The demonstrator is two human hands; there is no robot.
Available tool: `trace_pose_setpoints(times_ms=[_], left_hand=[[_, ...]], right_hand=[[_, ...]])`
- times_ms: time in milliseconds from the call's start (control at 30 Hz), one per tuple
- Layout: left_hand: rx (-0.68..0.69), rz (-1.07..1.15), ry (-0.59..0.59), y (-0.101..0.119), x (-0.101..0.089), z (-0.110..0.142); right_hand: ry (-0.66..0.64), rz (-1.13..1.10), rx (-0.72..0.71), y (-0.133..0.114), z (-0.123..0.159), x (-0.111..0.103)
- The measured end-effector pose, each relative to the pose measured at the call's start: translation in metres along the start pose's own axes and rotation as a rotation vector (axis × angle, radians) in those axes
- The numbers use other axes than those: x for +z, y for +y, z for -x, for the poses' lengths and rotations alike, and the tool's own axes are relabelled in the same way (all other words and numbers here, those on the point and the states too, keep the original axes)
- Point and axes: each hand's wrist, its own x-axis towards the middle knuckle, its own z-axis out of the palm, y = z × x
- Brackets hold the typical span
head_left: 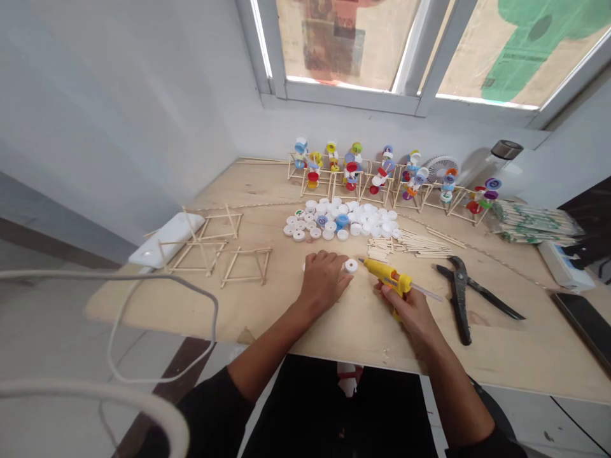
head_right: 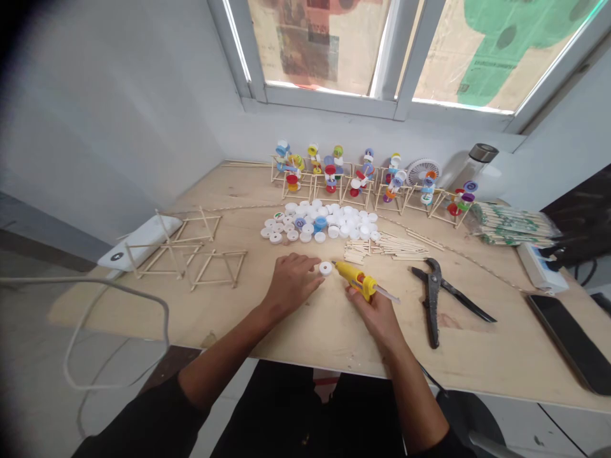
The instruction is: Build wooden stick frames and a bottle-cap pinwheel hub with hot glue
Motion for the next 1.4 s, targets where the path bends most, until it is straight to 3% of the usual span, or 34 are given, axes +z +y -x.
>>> trace_pose_setpoints(times_ms=[233, 433, 633, 833, 1133, 1400], left_hand=[[0.06, -0.148, -0.011, -0.004, 0.019, -0.014], [0.046, -0.102, 0.06, -0.014, 0.012, -0.004], [-0.135, -0.086, 0.113, -0.04, 0.005, 0.02], [-0.059, -0.077, 0.045, -0.049, 0.004, 0.003], [0.068, 0.05, -0.009, -0.031, 0.01, -0.012], [0.1, -0.027, -0.056, -0.016, 0.023, -0.016]], right_hand=[[0.026, -0.089, 0.009, 0.018, -0.006, 0.001], [0.059, -0.172, 0.071, 0.013, -0.004, 0.002], [0.06, -0.049, 0.035, 0.009, -0.003, 0.002], [0.047, 0.015, 0.007, 0.007, 0.0, 0.002], [0.044, 0.048, -0.023, 0.008, -0.002, 0.002], [-0.021, 0.12, -0.1, 0.001, 0.0, 0.004]])
